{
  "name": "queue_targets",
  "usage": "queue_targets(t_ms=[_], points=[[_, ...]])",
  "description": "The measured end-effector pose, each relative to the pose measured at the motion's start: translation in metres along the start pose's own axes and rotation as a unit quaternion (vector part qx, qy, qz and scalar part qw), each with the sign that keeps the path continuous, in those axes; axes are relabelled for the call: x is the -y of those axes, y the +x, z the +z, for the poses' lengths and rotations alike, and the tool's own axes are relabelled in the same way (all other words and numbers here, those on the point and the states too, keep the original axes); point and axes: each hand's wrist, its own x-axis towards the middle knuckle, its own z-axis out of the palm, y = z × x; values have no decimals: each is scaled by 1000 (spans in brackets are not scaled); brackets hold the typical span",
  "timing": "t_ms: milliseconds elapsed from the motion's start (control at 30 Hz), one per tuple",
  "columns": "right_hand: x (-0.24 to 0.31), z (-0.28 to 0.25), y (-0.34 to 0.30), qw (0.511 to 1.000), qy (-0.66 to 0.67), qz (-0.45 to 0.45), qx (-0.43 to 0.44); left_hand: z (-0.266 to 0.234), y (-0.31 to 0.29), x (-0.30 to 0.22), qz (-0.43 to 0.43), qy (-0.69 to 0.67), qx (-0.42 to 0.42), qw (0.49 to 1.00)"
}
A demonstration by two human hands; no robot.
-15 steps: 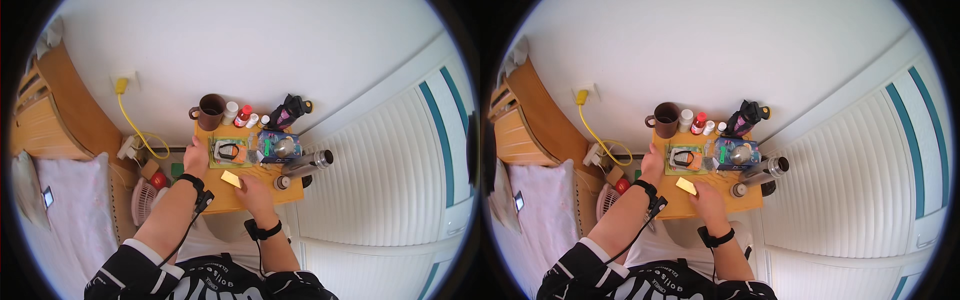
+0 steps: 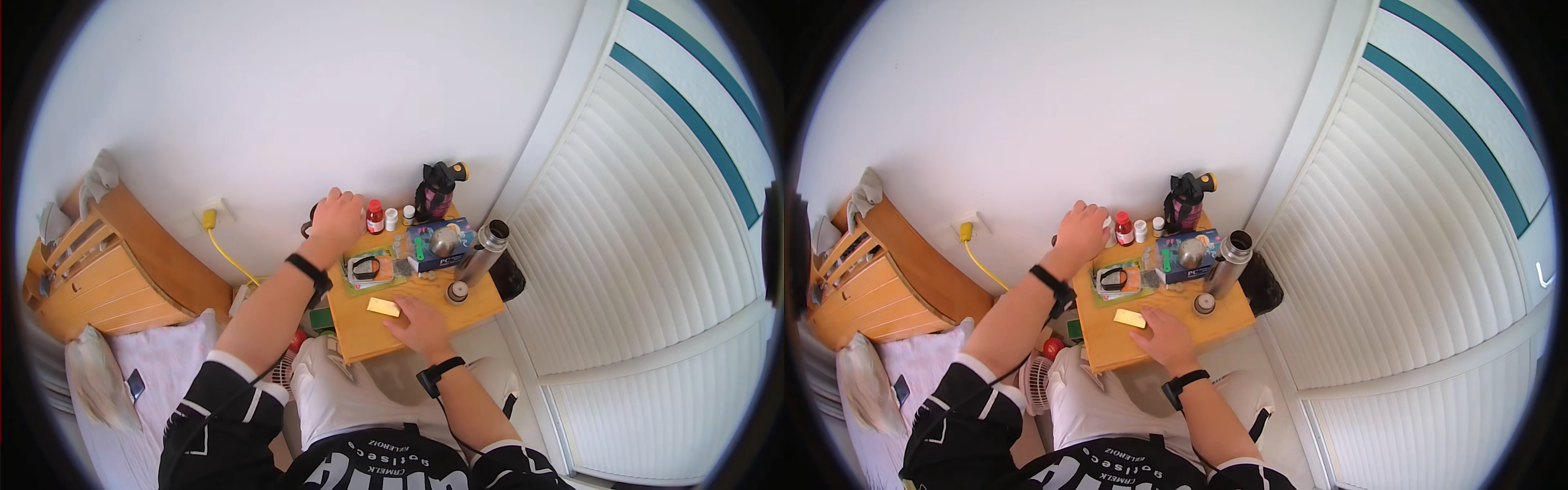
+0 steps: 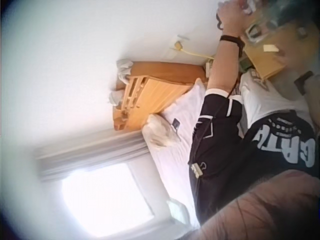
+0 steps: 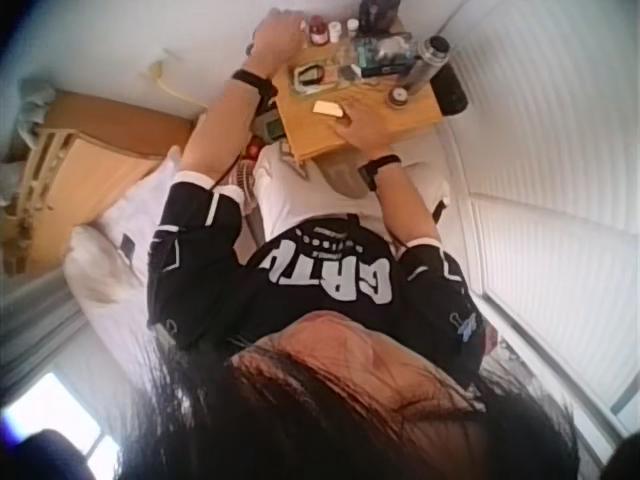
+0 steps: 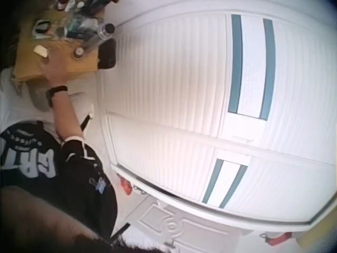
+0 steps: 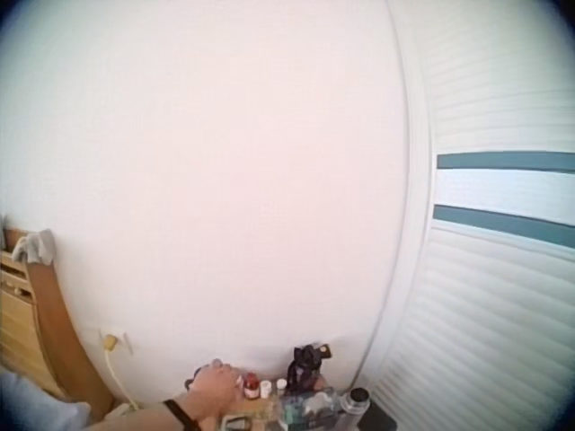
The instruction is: The person cleans a room by wiping down a door, a shelf, a wardrobe, and a window sill with a cloth.
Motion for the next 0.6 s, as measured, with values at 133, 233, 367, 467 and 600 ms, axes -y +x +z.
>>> queue_targets(t_ms=[133, 233, 367, 467, 600], points=[[-6, 3, -6, 1000, 5, 7, 11, 12, 28, 4, 39, 131, 195, 971], [-4, 1, -8, 999, 19, 16, 22, 24, 30, 7, 35, 147, 242, 959], [-5, 4, -10, 999, 22, 41, 15, 27, 34, 8, 43, 138, 229, 963], [-7, 7, -11, 999, 30, 11, -21, 5, 34, 6, 47, 119, 230, 965], [-4, 5, -10, 999, 38, 17, -26, -46, 27, -7, -3, 59, 174, 983]])
